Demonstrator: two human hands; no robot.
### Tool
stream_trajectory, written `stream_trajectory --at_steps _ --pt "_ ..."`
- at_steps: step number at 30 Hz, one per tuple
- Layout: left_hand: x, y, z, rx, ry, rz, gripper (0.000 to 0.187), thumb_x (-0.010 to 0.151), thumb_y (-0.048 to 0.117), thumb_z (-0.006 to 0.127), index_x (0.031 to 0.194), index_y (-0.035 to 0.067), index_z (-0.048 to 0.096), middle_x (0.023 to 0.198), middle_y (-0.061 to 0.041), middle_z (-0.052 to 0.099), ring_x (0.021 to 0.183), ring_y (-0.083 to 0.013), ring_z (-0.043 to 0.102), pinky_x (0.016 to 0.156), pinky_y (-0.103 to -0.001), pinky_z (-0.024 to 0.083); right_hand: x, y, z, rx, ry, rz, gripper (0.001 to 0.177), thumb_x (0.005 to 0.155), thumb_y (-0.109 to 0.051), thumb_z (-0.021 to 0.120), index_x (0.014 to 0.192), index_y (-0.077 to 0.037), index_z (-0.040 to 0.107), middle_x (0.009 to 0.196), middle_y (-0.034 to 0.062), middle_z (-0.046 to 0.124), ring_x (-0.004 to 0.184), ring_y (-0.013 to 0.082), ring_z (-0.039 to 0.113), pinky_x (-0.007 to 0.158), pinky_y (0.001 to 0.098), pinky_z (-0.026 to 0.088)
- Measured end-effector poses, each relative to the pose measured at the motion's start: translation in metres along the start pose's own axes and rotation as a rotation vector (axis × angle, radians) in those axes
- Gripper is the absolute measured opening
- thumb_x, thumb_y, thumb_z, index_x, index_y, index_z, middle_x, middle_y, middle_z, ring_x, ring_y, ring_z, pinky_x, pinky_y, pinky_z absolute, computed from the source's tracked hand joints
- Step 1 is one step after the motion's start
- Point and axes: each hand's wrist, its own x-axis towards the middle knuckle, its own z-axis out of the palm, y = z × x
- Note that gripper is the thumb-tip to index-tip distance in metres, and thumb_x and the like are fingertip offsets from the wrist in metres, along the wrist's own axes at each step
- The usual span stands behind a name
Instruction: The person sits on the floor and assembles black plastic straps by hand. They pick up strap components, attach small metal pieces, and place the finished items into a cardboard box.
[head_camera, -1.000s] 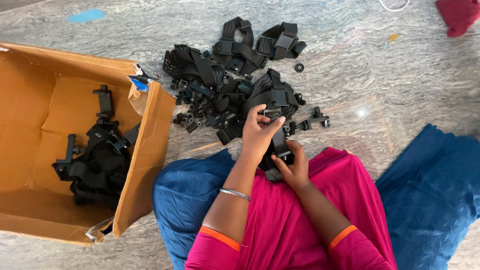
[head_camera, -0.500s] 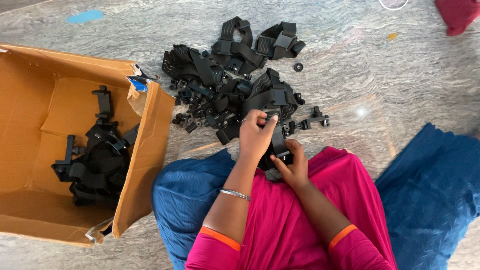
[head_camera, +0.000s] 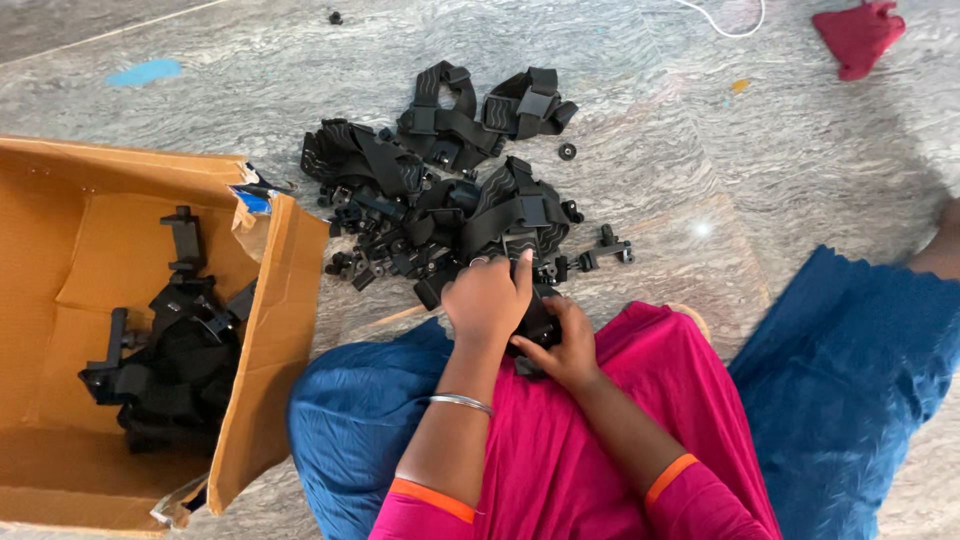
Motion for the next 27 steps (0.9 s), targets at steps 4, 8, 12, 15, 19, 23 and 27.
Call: stream_trajectory --at_steps 4,8,12,15,19,23,27 --pt "-0.001 -0.004 0.008 0.010 -0.094 -0.046 0.053 0.099 0.050 0.052 0.071 0.012 0.076 0.074 -0.011 0.072 0.065 -0.0330 0.071 0.059 -0.048 0.054 0.004 -0.009 -0.004 -0.040 0.005 -0.006 0.078 0.064 -0.042 0.095 0.119 -0.002 0.058 0.105 0.0181 0.066 0.094 0.0379 0.066 0.081 0.0460 0.053" --pt "-0.001 -0.009 0.017 0.008 -0.116 -0.003 0.048 0.099 0.043 0.051 0.074 0.012 0.076 0.075 -0.011 0.073 0.066 -0.0324 0.071 0.059 -0.049 0.054 0.008 -0.016 -0.007 -0.082 -0.010 0.007 0.074 0.067 -0.044 0.093 0.117 -0.001 0.060 0.100 0.0175 0.067 0.090 0.0372 0.067 0.078 0.0454 0.053" --pt "0.000 -0.015 0.029 -0.022 -0.178 0.014 0.048 0.100 0.042 0.050 0.076 0.010 0.076 0.078 -0.013 0.073 0.069 -0.0338 0.071 0.062 -0.049 0.055 0.009 -0.015 -0.007 -0.087 -0.057 0.039 0.070 0.071 -0.044 0.090 0.117 0.000 0.060 0.099 0.0195 0.069 0.089 0.0389 0.068 0.076 0.0460 0.054" --pt "0.001 -0.019 0.034 -0.081 -0.214 0.038 0.049 0.101 0.041 0.049 0.077 0.007 0.075 0.081 -0.016 0.072 0.073 -0.0354 0.071 0.065 -0.050 0.056 0.006 -0.012 -0.006 -0.029 -0.087 0.071 0.069 0.075 -0.042 0.088 0.121 0.001 0.060 0.101 0.0216 0.070 0.092 0.0403 0.069 0.077 0.0454 0.055" --pt "0.002 -0.021 0.036 -0.151 -0.287 0.057 0.048 0.102 0.038 0.048 0.079 0.005 0.074 0.083 -0.019 0.071 0.076 -0.0376 0.070 0.069 -0.050 0.056 0.003 -0.007 -0.008 0.054 -0.126 0.119 0.064 0.077 -0.035 0.086 0.123 0.002 0.060 0.102 0.0218 0.071 0.093 0.0389 0.071 0.078 0.0429 0.056" --pt "0.001 -0.020 0.032 -0.215 -0.254 0.129 0.047 0.101 0.035 0.049 0.077 0.004 0.074 0.082 -0.019 0.071 0.078 -0.0382 0.069 0.071 -0.051 0.054 -0.002 -0.002 -0.009 0.198 -0.160 0.207 0.057 0.080 -0.027 0.083 0.124 0.002 0.060 0.101 0.0204 0.073 0.092 0.0315 0.074 0.079 0.0389 0.057" --pt "0.000 -0.018 0.028 -0.236 -0.294 0.153 0.046 0.102 0.035 0.050 0.077 0.003 0.073 0.082 -0.019 0.070 0.079 -0.0381 0.068 0.073 -0.050 0.054 -0.012 0.010 -0.003 0.371 -0.109 0.140 0.054 0.085 -0.018 0.079 0.128 0.005 0.057 0.109 0.0188 0.072 0.101 0.0252 0.070 0.088 0.0362 0.054"
